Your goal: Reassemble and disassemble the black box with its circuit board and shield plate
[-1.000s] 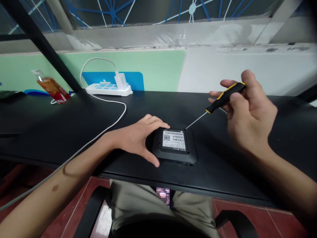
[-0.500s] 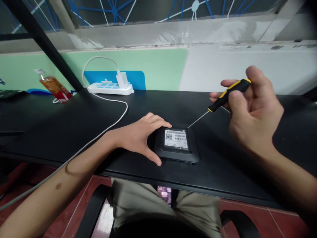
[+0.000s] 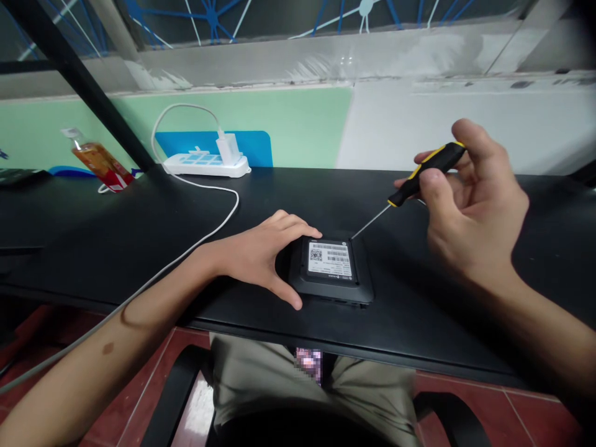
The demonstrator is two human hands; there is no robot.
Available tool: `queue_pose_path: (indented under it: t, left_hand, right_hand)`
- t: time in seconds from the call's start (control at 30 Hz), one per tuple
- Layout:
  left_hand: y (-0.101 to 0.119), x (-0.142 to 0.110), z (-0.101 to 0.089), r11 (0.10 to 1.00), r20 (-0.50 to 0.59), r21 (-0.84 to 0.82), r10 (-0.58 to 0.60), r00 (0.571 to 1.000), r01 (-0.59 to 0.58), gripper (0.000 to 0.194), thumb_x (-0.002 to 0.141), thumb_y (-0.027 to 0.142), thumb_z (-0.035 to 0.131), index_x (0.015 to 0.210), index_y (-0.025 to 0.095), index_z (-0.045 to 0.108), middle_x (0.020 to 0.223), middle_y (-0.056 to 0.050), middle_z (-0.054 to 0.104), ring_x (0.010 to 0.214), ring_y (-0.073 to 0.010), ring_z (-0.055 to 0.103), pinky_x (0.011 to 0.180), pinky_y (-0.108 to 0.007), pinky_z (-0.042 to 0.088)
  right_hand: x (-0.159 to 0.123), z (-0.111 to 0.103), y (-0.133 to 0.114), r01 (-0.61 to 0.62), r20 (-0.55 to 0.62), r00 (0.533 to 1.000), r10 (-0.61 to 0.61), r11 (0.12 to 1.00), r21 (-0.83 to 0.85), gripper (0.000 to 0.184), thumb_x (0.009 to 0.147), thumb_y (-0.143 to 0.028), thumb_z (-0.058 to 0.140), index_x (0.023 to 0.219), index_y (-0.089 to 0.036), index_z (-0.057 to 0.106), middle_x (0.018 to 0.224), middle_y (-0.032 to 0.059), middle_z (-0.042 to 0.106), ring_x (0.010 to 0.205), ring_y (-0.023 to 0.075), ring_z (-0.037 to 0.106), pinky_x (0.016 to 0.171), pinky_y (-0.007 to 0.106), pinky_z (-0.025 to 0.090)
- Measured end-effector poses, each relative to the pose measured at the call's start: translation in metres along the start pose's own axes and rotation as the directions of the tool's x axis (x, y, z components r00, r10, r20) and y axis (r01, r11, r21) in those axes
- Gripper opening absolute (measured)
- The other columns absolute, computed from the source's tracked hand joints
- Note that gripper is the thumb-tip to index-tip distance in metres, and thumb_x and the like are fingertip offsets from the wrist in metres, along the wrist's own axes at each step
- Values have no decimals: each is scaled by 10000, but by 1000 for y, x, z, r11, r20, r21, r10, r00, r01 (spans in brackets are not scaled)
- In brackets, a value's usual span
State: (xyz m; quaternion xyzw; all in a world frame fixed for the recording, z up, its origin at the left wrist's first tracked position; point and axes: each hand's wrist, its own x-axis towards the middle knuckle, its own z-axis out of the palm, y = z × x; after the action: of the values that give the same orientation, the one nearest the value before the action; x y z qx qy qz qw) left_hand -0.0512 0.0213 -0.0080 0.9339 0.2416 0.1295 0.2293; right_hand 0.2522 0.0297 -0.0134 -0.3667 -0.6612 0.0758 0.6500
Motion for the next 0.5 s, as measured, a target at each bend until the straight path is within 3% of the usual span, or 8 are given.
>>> queue_pose_path:
  t: [0.13,0.27,0.37,0.5]
  left_hand:
    - [0,0,0,1000,5,1,1,1000,-1,1022,647,658,915,1461,258,445,1436,-143,525,1320,-370,440,1144,-579,392]
    - [0,0,0,1000,2,1,1,1000,-1,1023,637,661,920,1455,274,444,1427,-135,529,1311,-366,447,1138,-581,399]
    - [0,0,0,1000,3,4,3,1000,-3,1020,642,659,918,1456,271,442,1431,-136,527,1315,-363,445,1142,-577,397]
    - [0,0,0,1000,2,7,6,1000,-6,1026,655,658,911,1464,238,441,1439,-147,524,1317,-358,443,1150,-566,390]
  right_hand:
    - [2,-2,-6,17,-32,999,-20,996,-91,481,867,-381,736,1337,-342,639,1009,18,682,742,135,688,820,480,658]
    - [-1,1,-7,-70,6,998,69,996,49,486,936,-374,641,1418,-405,587,1189,19,698,911,182,765,957,564,644]
    - [-2,2,-2,5,27,1000,-8,995,99,528,918,-373,680,1435,-404,576,1224,18,670,1036,187,747,932,498,677]
    - [1,1,6,100,-16,995,-100,995,23,557,884,-393,739,1417,-377,578,1084,18,631,857,129,665,753,373,694]
